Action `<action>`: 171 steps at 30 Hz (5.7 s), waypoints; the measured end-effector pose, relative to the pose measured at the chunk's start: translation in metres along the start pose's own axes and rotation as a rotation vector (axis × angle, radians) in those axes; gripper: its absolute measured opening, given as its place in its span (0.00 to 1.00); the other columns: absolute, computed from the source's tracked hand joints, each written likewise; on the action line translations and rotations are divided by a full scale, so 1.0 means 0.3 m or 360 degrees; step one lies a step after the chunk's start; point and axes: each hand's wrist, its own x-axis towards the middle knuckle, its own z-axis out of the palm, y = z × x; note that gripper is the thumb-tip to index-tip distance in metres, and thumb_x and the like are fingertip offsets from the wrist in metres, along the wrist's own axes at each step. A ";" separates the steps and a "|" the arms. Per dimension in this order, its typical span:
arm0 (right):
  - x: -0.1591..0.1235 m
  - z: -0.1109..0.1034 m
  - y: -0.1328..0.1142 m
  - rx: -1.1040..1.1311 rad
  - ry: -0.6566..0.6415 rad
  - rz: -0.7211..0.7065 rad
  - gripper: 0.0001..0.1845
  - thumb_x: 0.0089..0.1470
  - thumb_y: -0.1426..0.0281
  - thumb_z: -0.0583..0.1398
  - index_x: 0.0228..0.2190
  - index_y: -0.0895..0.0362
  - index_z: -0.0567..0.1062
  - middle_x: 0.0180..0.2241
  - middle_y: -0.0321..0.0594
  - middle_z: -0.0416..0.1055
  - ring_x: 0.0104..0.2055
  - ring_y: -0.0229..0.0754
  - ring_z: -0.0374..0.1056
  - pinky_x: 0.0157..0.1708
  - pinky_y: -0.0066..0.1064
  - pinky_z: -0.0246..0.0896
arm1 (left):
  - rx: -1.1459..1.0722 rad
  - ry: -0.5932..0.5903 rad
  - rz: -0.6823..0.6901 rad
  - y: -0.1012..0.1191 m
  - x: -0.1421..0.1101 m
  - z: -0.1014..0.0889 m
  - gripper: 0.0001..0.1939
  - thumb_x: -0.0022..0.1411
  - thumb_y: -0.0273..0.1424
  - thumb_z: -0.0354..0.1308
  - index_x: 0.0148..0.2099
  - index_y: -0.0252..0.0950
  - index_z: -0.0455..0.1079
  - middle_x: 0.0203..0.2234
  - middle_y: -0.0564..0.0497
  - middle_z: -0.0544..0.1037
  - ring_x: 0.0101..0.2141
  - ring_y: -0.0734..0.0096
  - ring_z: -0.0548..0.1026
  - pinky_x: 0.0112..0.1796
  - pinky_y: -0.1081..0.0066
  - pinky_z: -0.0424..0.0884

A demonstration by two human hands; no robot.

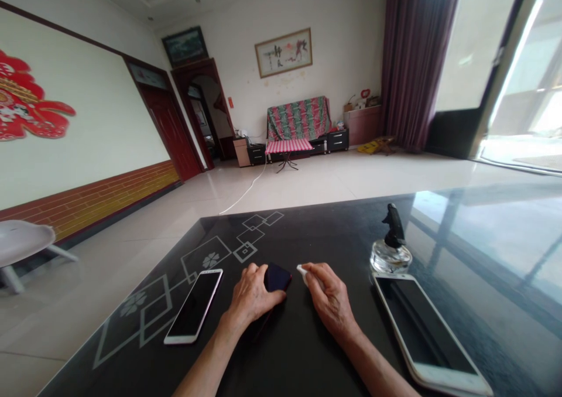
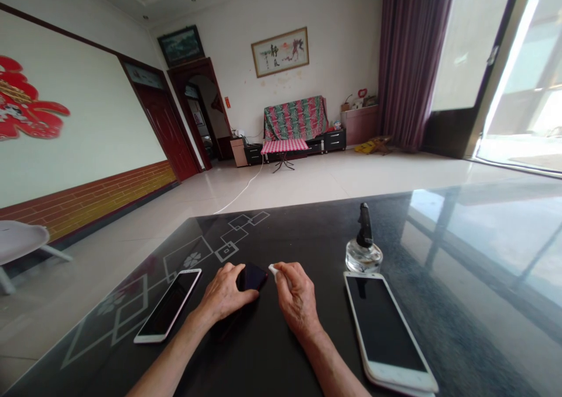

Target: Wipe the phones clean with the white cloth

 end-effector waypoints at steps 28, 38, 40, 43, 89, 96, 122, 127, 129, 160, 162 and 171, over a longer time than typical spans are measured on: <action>-0.002 0.000 0.017 0.0050 0.0000 0.0029 0.11 0.58 0.65 0.55 0.37 0.53 0.76 0.33 0.39 0.72 0.36 0.39 0.69 0.37 0.28 0.64 | 0.0381 -0.0678 0.1210 0.030 -0.057 -0.114 0.51 0.38 0.17 0.55 0.65 0.47 0.47 0.66 0.48 0.49 0.64 0.46 0.45 0.56 0.42 0.53; -0.002 0.003 0.021 0.0097 0.0021 0.0050 0.11 0.58 0.65 0.55 0.36 0.54 0.76 0.32 0.39 0.71 0.34 0.39 0.69 0.36 0.28 0.63 | 0.0402 -0.0600 0.1010 0.022 -0.041 -0.152 0.41 0.41 0.30 0.63 0.60 0.37 0.59 0.54 0.40 0.66 0.55 0.45 0.63 0.57 0.49 0.54; -0.002 0.003 0.021 0.0104 0.0015 0.0057 0.11 0.58 0.65 0.55 0.36 0.54 0.76 0.32 0.39 0.71 0.34 0.38 0.69 0.36 0.28 0.63 | 0.0302 -0.0646 0.1006 0.000 -0.029 -0.143 0.45 0.42 0.37 0.64 0.63 0.36 0.55 0.57 0.39 0.63 0.56 0.44 0.62 0.55 0.50 0.57; -0.002 0.005 0.022 0.0092 0.0013 0.0067 0.11 0.58 0.65 0.55 0.36 0.54 0.76 0.32 0.38 0.70 0.35 0.38 0.68 0.36 0.28 0.62 | 0.0107 -0.0601 0.1036 -0.022 -0.018 -0.111 0.43 0.45 0.39 0.64 0.63 0.37 0.55 0.57 0.41 0.63 0.55 0.48 0.64 0.54 0.57 0.62; -0.025 0.039 -0.042 0.0136 0.0049 -0.0088 0.09 0.58 0.69 0.55 0.37 0.54 0.75 0.33 0.39 0.71 0.35 0.39 0.69 0.35 0.29 0.64 | -0.1034 -0.0263 0.0921 -0.109 -0.002 -0.108 0.31 0.43 0.23 0.63 0.53 0.38 0.70 0.53 0.47 0.70 0.54 0.55 0.67 0.57 0.60 0.59; -0.031 0.031 -0.060 0.0161 -0.0107 -0.0163 0.11 0.60 0.70 0.54 0.40 0.53 0.74 0.35 0.40 0.69 0.36 0.39 0.68 0.36 0.29 0.65 | -0.0994 -0.0280 0.0909 -0.103 -0.006 -0.109 0.31 0.42 0.23 0.63 0.53 0.38 0.71 0.53 0.47 0.70 0.54 0.53 0.67 0.57 0.60 0.60; -0.031 0.031 -0.073 0.0121 0.0012 -0.0177 0.09 0.59 0.71 0.54 0.38 0.54 0.74 0.35 0.41 0.70 0.36 0.39 0.68 0.36 0.29 0.66 | -0.1134 -0.0329 0.0840 -0.159 0.023 -0.097 0.29 0.43 0.25 0.62 0.51 0.37 0.72 0.52 0.46 0.71 0.54 0.52 0.67 0.57 0.58 0.59; -0.033 0.035 -0.063 0.0088 -0.0059 -0.0199 0.09 0.59 0.71 0.53 0.39 0.53 0.73 0.35 0.41 0.69 0.36 0.39 0.68 0.36 0.30 0.65 | -0.1145 -0.0334 0.0881 -0.138 0.017 -0.098 0.29 0.43 0.24 0.62 0.51 0.37 0.72 0.51 0.47 0.72 0.52 0.53 0.68 0.56 0.59 0.61; -0.037 0.035 -0.070 0.0070 -0.0112 -0.0237 0.10 0.59 0.71 0.53 0.39 0.53 0.74 0.34 0.41 0.69 0.35 0.39 0.68 0.36 0.30 0.65 | -0.1124 -0.0331 0.0887 -0.135 0.015 -0.098 0.29 0.43 0.24 0.62 0.51 0.37 0.72 0.50 0.47 0.72 0.52 0.54 0.68 0.56 0.59 0.61; -0.041 0.034 -0.076 0.0147 -0.0173 -0.0248 0.12 0.60 0.73 0.52 0.42 0.53 0.73 0.36 0.42 0.68 0.37 0.39 0.67 0.37 0.29 0.65 | -0.1140 -0.0486 0.0985 -0.102 -0.008 -0.122 0.27 0.43 0.26 0.64 0.49 0.37 0.74 0.47 0.48 0.73 0.48 0.55 0.70 0.52 0.62 0.64; -0.033 0.029 -0.062 0.0148 -0.0110 -0.0197 0.11 0.60 0.72 0.53 0.41 0.53 0.74 0.36 0.41 0.68 0.36 0.38 0.67 0.36 0.29 0.65 | -0.1199 -0.0558 0.1012 -0.090 -0.016 -0.128 0.28 0.43 0.27 0.65 0.50 0.38 0.73 0.48 0.48 0.73 0.49 0.55 0.70 0.54 0.61 0.62; -0.050 0.041 -0.097 0.0174 -0.0282 -0.0313 0.12 0.60 0.74 0.52 0.42 0.53 0.73 0.38 0.42 0.67 0.39 0.39 0.67 0.40 0.30 0.64 | -0.1100 -0.0404 0.0843 -0.113 0.004 -0.117 0.24 0.42 0.25 0.63 0.47 0.37 0.75 0.45 0.48 0.74 0.46 0.56 0.71 0.51 0.63 0.65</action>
